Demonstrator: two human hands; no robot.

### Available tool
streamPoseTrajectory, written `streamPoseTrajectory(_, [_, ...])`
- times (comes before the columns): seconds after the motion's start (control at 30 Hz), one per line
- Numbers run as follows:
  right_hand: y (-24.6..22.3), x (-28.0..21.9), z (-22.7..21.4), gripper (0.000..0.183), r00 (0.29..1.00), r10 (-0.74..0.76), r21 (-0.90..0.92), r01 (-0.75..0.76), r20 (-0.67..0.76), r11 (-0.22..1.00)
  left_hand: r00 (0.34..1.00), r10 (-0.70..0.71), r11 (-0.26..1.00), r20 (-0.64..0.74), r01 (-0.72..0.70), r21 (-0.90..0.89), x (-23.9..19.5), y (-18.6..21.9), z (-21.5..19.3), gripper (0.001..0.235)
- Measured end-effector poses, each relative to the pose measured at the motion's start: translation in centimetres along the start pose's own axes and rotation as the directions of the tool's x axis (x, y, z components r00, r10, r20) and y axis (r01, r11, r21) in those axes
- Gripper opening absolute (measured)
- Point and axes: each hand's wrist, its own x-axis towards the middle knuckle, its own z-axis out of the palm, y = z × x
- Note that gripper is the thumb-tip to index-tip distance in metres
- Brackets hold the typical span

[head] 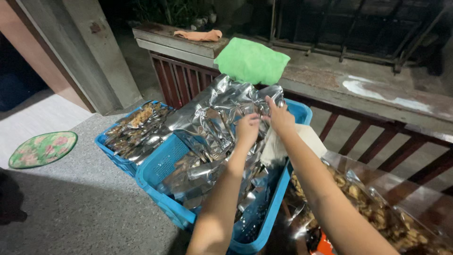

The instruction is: The person sits on the floor and repeatedly wipes the exterior of clear plastic snack bags with a white cloth. They then place the cleaned bags into a blue plastic crate filled with silver foil packaging.

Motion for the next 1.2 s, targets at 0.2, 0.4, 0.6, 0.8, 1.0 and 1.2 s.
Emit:
streamPoseTrajectory(0.2, [2.0,-0.5,0.1,0.064,0.998,0.045,0.056,-0.043,-0.04,0.998,0.999,0.028,0.981,0.023,-0.023,-0.191,0.6,-1.4,0.2,0.04])
streamPoseTrajectory(0.4, [4.7,1.4,2.8,0.1,0.994,0.106,0.257,-0.107,0.017,0.961,0.999,0.009,0.994,0.036,-0.005,-0.109,-0.9,0.3,0.0,0.038])
streamPoseTrajectory(0.6, [4.8,1.7,3.4,0.104,0.992,0.098,0.416,-0.122,0.079,0.901,0.998,-0.019,0.994,0.06,0.026,-0.111,-0.9,0.1,0.4,0.048])
streamPoseTrajectory(0.8, [2.0,-0.6,0.6,0.091,0.979,-0.196,0.394,0.162,0.048,0.905,0.997,-0.045,0.998,-0.062,0.043,-0.036,0.1,-2.4,0.3,0.064])
streamPoseTrajectory(1.0, [-2.0,-3.9,-4.9,0.069,0.998,-0.053,0.206,0.061,-0.044,0.977,0.887,-0.437,0.876,0.15,0.458,-0.15,-1.6,3.4,-2.5,0.074])
streamPoseTrajectory(1.2, [-4.9,-8.8,-7.7,0.048,0.894,-0.329,0.276,0.413,-0.305,0.868,0.853,0.395,0.913,-0.342,-0.405,0.044,-2.0,6.0,-0.5,0.116])
